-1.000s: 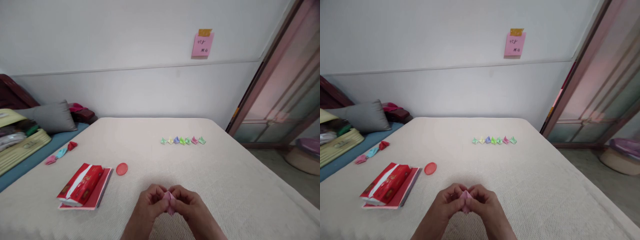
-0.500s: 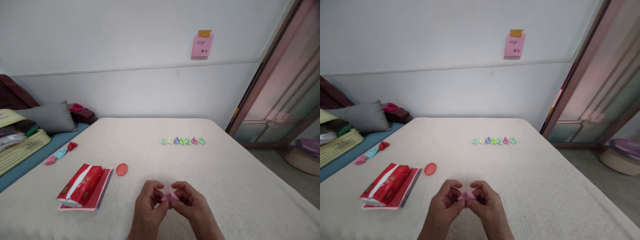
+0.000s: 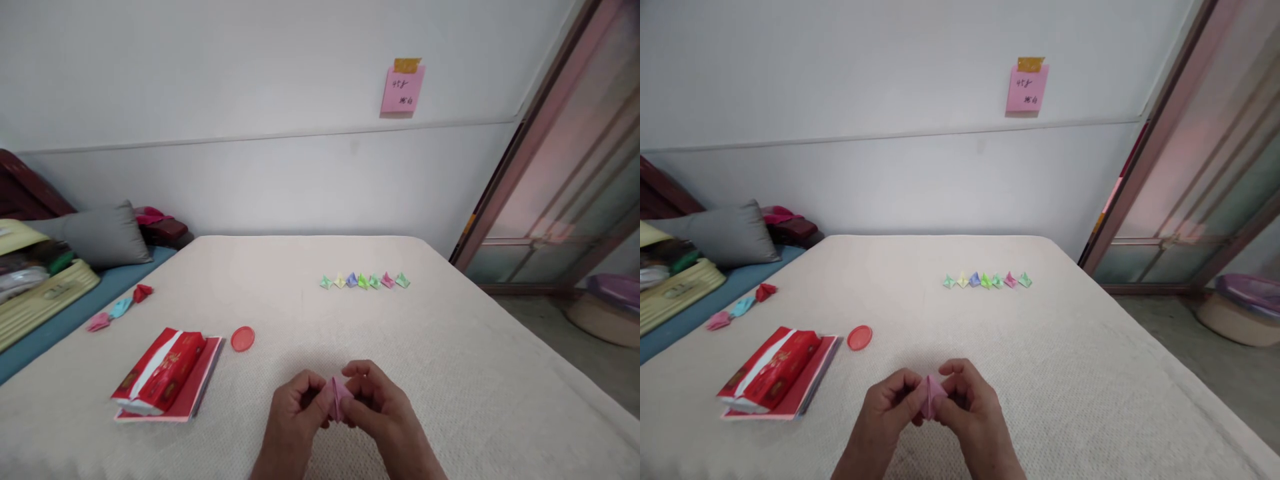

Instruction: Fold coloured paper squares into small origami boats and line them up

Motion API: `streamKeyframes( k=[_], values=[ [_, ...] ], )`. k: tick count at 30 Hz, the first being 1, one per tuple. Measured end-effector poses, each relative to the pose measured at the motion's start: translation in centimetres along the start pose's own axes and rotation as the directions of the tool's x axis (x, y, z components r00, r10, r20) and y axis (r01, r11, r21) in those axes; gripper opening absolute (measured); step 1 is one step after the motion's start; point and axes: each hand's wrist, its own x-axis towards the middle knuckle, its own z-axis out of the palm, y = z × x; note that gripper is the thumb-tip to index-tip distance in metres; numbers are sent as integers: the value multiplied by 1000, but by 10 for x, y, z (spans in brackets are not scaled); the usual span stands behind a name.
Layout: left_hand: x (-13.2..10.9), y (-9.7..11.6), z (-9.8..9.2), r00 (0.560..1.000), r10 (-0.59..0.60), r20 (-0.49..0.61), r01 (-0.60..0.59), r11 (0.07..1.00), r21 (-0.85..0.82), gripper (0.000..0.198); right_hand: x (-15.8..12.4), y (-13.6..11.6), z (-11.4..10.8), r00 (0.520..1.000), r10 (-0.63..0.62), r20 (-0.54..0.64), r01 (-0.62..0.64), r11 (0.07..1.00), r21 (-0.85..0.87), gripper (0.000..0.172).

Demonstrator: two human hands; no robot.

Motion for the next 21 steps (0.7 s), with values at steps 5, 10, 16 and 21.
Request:
streamKeyframes(
  k=[5,10,16,21],
  values=[
    [1,-6,1,1000,-2,-31,-2,995,-103,13,2,-4,-2,1000,0,-12,0,1000,-9,11],
    [-2,0,2,999,39,-9,-39,999,-35,6,2,-5,-1,1000,7,-3,-7,1000,-30,11],
    [-4,2,4,995,98,19,-98,995,2,6,1,-3,-2,999,-37,-7,37,999,-22,13],
    [-2,-3,4,996,66,56,-62,996,-59,9,2,1,-3,997,41,69,-41,999,2,9]
  ],
)
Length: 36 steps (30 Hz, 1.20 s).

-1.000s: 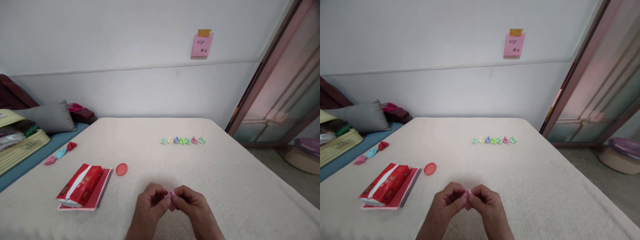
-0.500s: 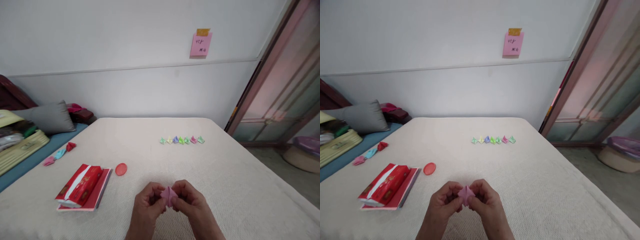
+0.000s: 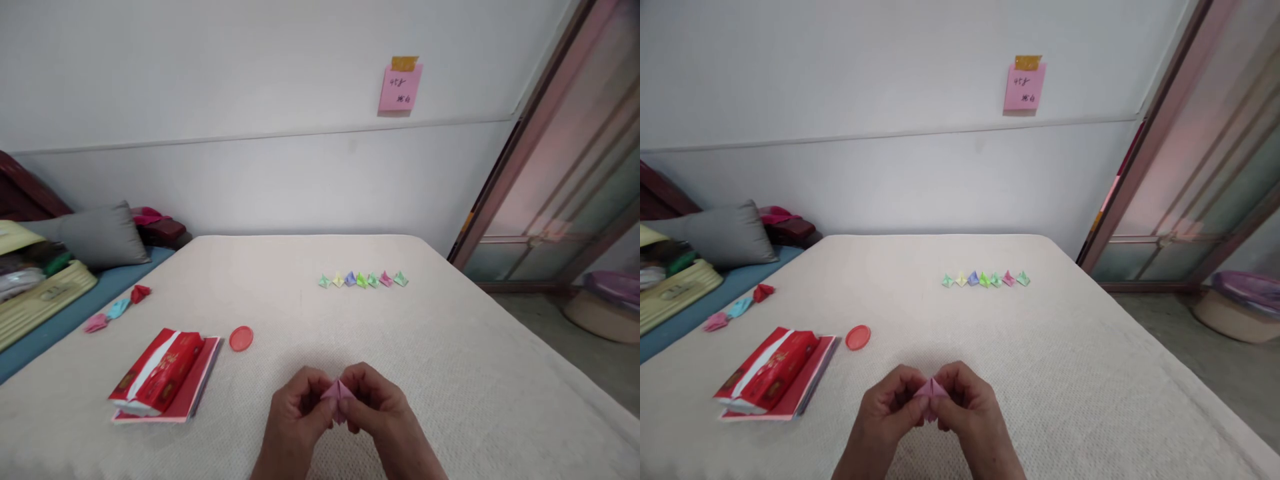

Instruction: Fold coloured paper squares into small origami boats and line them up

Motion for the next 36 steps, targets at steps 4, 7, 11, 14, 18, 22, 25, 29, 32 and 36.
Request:
streamKeyframes(
  k=[4,7,11,14,18,22,25,29,32,36],
  values=[
    [3,-6,-2,998,-63,13,64,996,-63,10,-2,-1,3,1000,19,-1,-18,998,57,11],
    [3,-13,-2,998,-63,-5,62,994,-87,7,-3,-2,4,999,47,-15,-45,994,97,10],
    [2,-24,-1,999,-31,-34,23,979,-201,5,-3,-1,5,999,45,-2,-44,979,201,11],
    [1,-23,1,1000,18,-17,-22,960,-279,9,-2,-1,5,999,39,38,-48,963,265,14],
    [-1,-10,1,999,40,37,-30,972,-231,14,-3,-7,4,998,29,63,-45,966,257,18],
    [-4,-3,-1,996,72,54,-70,996,-46,18,-4,-12,2,995,20,96,-40,977,208,20],
    [-4,-6,-3,975,211,65,-217,970,106,18,-5,-12,1,1000,-3,29,-1,990,143,21],
    [-4,-7,-5,950,285,125,-307,922,235,19,-5,-11,1,1000,-22,-21,22,999,36,21],
    [-4,-4,-6,961,239,138,-264,941,213,15,-6,-12,1,999,-40,-14,40,999,-6,21],
    [-6,-1,-3,989,126,76,-138,976,169,7,-6,-10,2,997,-42,-65,43,999,16,11]
  ],
)
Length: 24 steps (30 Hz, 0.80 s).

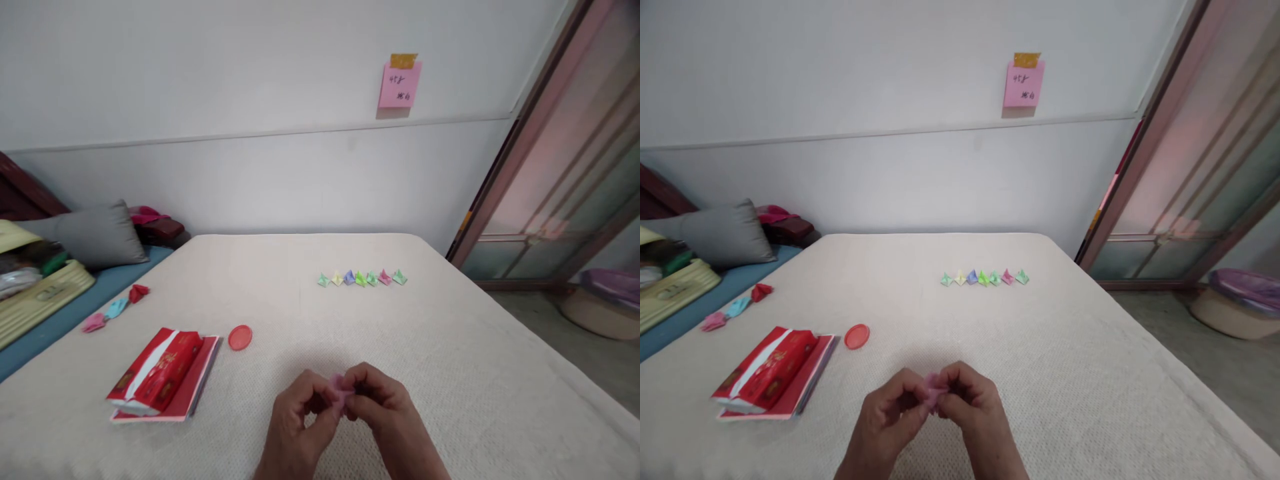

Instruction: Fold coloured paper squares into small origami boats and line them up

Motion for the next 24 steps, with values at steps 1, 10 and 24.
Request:
streamKeyframes(
  k=[1,10,24],
  values=[
    [0,0,1,999,-27,-19,26,1000,-2,8,0,1,0,1000,-1,-17,2,1000,4,11],
    [1,-11,3,977,-134,-167,133,991,-17,26,3,10,-4,998,-58,-8,57,993,-105,16],
    [2,4,2,975,-166,-146,140,976,-169,24,0,5,-1,991,-124,43,129,983,-134,14]
  ],
)
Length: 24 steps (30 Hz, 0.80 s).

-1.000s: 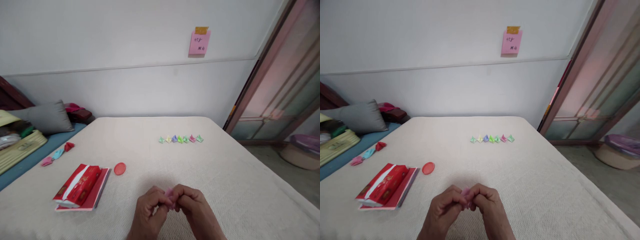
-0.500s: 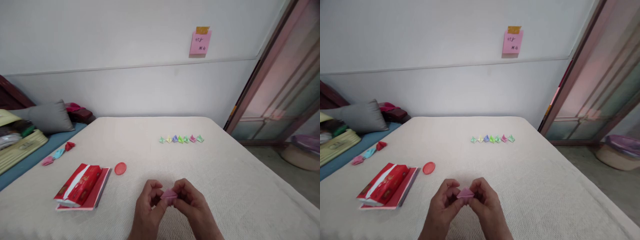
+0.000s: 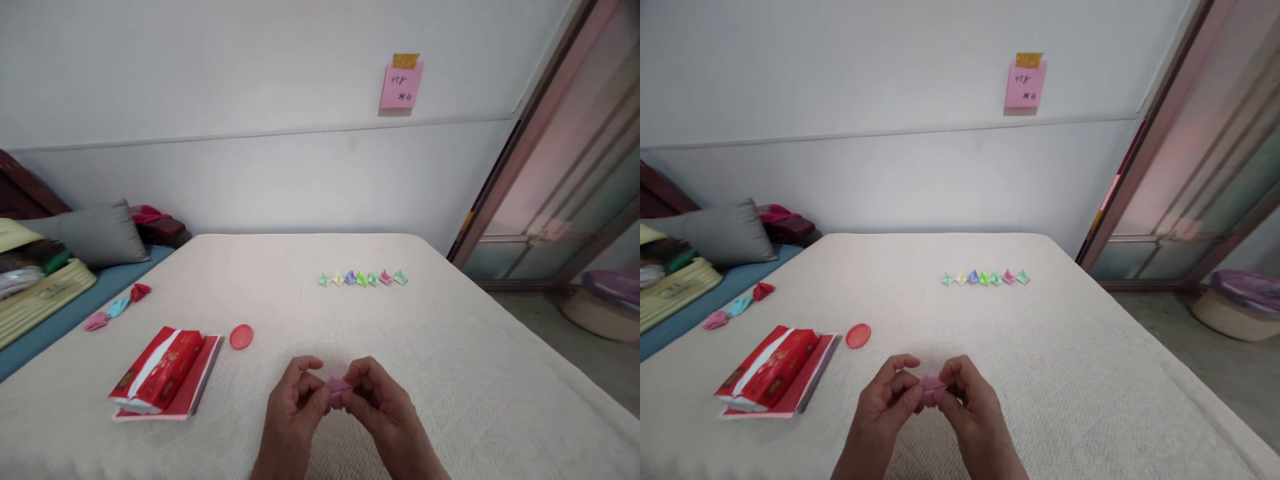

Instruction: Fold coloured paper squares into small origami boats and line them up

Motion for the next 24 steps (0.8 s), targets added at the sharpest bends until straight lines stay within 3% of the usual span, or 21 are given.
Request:
streamKeyframes(
  k=[6,11,17,20,24],
  values=[
    [-2,-5,3,988,141,-56,-128,973,194,24,1,1,-2,999,17,-33,-20,996,-89,18],
    [1,-8,-1,997,65,-40,-57,984,171,32,1,3,0,999,19,-51,-24,995,-101,16],
    [-3,-10,2,993,108,-56,-93,968,233,26,-1,5,4,998,18,-60,-28,987,-160,22],
    [-3,-10,5,993,106,-57,-92,976,198,26,-2,4,5,996,2,-84,-17,984,-177,24],
    [1,-7,2,1000,21,-23,-21,1000,6,32,0,1,2,997,32,-67,-38,996,-85,22]
  ],
)
